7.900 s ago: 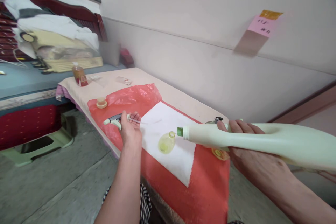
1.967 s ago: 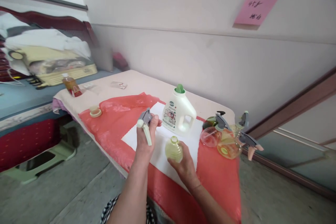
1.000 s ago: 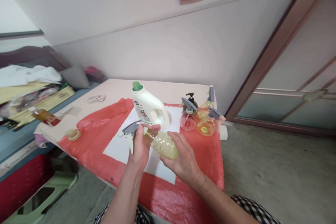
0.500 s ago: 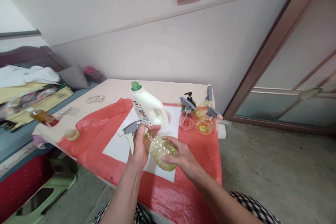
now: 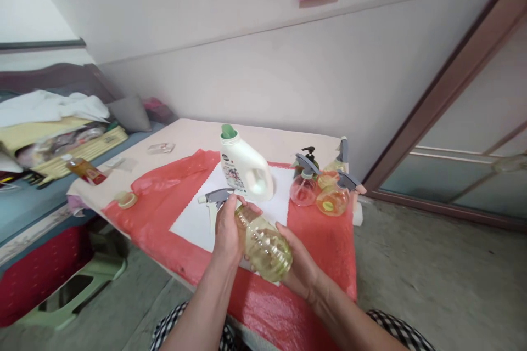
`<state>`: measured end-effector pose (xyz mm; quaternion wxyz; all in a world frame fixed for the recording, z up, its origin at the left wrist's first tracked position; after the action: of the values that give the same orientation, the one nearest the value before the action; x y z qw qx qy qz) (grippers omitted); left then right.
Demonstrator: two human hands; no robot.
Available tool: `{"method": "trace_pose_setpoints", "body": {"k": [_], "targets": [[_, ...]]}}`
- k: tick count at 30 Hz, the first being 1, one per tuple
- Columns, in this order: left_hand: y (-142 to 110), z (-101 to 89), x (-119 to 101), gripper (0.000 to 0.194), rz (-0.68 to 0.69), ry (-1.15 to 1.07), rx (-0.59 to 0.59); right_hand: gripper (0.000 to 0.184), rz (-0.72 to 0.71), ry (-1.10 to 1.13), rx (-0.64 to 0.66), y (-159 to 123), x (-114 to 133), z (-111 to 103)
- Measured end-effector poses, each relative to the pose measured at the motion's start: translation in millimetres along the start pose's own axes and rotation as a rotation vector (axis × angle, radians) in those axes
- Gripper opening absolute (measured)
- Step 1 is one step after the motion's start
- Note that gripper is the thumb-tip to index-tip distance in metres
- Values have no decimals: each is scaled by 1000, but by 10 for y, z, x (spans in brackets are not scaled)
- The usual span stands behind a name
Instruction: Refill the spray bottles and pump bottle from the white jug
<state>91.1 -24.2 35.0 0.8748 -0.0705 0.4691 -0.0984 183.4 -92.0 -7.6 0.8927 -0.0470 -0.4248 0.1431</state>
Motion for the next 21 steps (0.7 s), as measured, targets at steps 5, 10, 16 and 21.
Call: {"method": "trace_pose_setpoints", "body": {"k": [5,10,16,21], "targets": [[48,-192,-98,36,115,-33,-215,64,-246,-265,-81,33,96,-96],[91,-285,-206,38,174,-22,-291,73,-532,-625,-210,-45,161,-86],[104,-256,-169,37,140,21,-256,52,-23,8,-88,69,-88,-83],[87,-285,-178,35,134,22,-320,59,45,-43,-112,112,-153,-129]]}}
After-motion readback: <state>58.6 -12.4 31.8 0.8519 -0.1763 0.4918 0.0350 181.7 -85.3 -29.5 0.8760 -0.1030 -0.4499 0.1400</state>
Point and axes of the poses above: each hand's wrist, its own y-axis towards the middle knuckle, its own z-axis out of the palm, x = y × z, the point moved 6 cm from there along y, towards the middle knuckle, and after that the axes turned 3 degrees about -z, right-handed, at the moved point
